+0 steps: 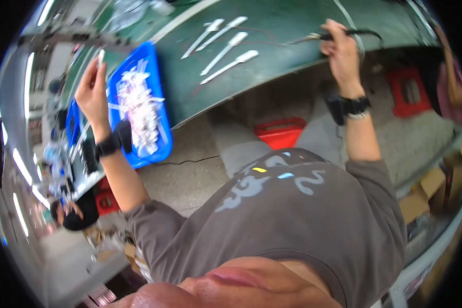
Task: Assembling and soldering small white electronic components at a manual workstation.
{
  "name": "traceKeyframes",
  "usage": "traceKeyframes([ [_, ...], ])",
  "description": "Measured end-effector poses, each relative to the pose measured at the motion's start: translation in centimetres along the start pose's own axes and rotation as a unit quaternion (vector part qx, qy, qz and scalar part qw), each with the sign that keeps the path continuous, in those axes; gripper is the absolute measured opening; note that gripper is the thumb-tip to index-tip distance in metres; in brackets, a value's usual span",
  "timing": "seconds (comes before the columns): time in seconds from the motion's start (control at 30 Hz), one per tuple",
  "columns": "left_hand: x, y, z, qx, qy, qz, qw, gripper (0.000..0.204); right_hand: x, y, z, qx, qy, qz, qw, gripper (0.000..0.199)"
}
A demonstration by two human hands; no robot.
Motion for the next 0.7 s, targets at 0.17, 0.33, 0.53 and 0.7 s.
traceKeyframes([
  [0.17, 14.8, 6.6, -8.6, 0.103, 0.031, 0.187, 0.977, 0.021, -1.7, 0.5, 0.7, -0.009, 0.038, 0.022, 0.999, 0.017],
  [0.33, 24.4, 9.8, -10.9, 0.163, 0.009, 0.218, 0.962, 0.023, -2.1, 1.0, 0.0, -0.014, 0.077, 0.02, 0.997, 0.018],
  [0.53, 26.9, 9.8, -11.2, 0.161, 0.012, 0.199, 0.967, 0.024, -2.0, 1.3, -0.7, -0.012, 0.135, -0.014, 0.991, 0.021],
  [0.7, 27.1, 10.0, -11.3, 0.161, 0.031, 0.194, 0.967, 0.023, -0.8, 1.4, -0.6, -0.02, 0.206, -0.028, 0.978, 0.023],
])
Point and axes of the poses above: each hand's wrist, its own y-axis away from the middle knuckle, its own x-axis out of the palm, z = x × y, the point moved 5 cm from there along -y, towards the middle knuckle, and after that the axes turned 12 degrees about z, right-handed, at the moved point
